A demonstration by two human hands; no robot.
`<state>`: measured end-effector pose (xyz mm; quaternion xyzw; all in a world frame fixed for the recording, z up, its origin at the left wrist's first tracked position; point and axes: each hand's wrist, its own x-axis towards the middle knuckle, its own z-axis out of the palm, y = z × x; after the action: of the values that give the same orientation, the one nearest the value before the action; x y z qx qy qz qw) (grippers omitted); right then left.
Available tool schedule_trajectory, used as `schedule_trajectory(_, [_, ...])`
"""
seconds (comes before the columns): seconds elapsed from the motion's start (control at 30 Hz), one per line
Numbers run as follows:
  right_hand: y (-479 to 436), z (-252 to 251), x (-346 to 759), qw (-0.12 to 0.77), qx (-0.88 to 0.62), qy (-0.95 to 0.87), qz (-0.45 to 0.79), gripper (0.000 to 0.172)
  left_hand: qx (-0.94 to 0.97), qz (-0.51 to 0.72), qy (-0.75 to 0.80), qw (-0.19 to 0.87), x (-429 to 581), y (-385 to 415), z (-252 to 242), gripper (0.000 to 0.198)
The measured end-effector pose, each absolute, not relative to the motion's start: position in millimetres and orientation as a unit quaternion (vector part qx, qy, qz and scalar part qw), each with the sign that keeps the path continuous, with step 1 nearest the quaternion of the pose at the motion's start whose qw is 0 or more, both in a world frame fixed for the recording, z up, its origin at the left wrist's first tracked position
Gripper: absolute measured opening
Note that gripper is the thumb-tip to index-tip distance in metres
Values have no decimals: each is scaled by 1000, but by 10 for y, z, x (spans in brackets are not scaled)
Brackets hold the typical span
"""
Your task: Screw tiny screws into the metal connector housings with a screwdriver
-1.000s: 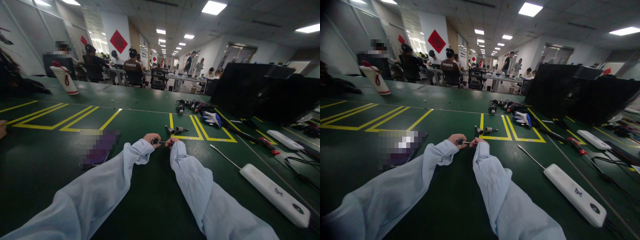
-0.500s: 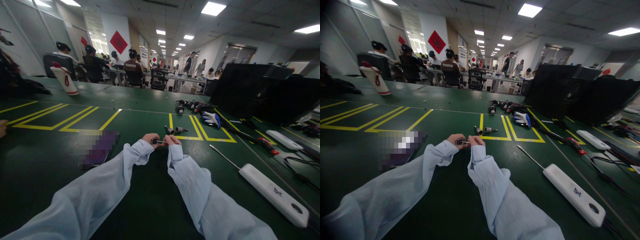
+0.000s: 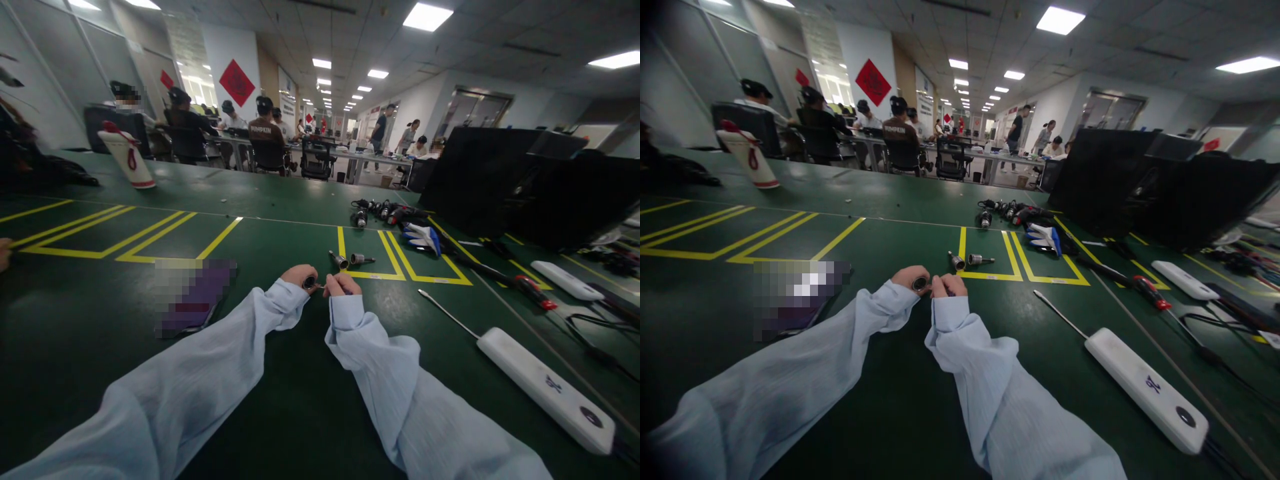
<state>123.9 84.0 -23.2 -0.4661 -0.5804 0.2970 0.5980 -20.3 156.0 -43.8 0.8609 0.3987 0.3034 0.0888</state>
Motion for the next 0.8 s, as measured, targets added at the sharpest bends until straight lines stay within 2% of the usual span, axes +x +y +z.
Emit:
schedule_trajectory(0.2, [918,-220,1280,597,-434,-475,479,28,861,320,379,114,-240,1559,-456,13])
schedule_trajectory(0.43, [986,-309,1254,596,-416,-434,532,27,845,363,367,143,-253,1473,-415,16])
schedule_trajectory(0.63, [974,-312,1255,615,-400,-423,531,29,839,371,371,143,-243,1458,-411,14])
schedule_trajectory(0.8, [884,-293,1185,644,-442,-483,395,31,849,354,370,130,-245,1475,-425,10])
